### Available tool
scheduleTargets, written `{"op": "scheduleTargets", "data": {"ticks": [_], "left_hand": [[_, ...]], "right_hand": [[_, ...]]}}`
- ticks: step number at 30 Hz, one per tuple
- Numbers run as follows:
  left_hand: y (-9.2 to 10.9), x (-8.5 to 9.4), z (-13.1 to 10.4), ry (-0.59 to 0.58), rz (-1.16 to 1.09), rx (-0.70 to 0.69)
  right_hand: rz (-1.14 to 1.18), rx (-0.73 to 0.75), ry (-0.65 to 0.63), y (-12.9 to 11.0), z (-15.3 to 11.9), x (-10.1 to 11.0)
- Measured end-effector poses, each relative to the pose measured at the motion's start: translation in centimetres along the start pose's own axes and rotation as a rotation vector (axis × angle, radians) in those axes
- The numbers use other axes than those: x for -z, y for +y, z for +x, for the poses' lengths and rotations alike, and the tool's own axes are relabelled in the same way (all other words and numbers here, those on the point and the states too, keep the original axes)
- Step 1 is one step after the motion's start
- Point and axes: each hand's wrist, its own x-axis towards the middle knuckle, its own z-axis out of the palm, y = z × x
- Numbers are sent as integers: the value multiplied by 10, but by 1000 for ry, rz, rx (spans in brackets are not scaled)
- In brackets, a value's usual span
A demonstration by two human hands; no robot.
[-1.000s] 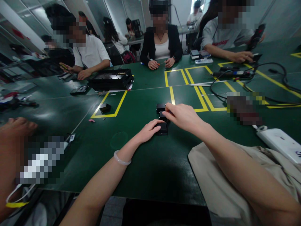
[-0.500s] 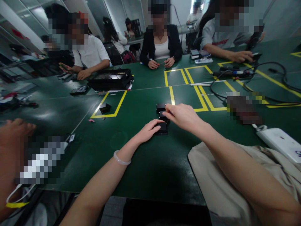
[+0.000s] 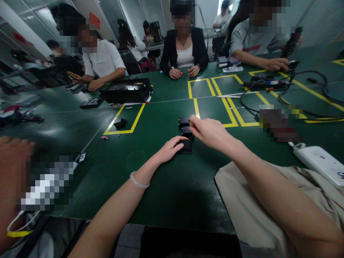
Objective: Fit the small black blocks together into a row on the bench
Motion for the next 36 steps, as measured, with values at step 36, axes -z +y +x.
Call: {"op": "scheduleTargets", "data": {"ticks": [36], "left_hand": [[-1, 0, 0, 2, -11, -3]], "right_hand": [[32, -19, -14, 0, 2, 0]]}}
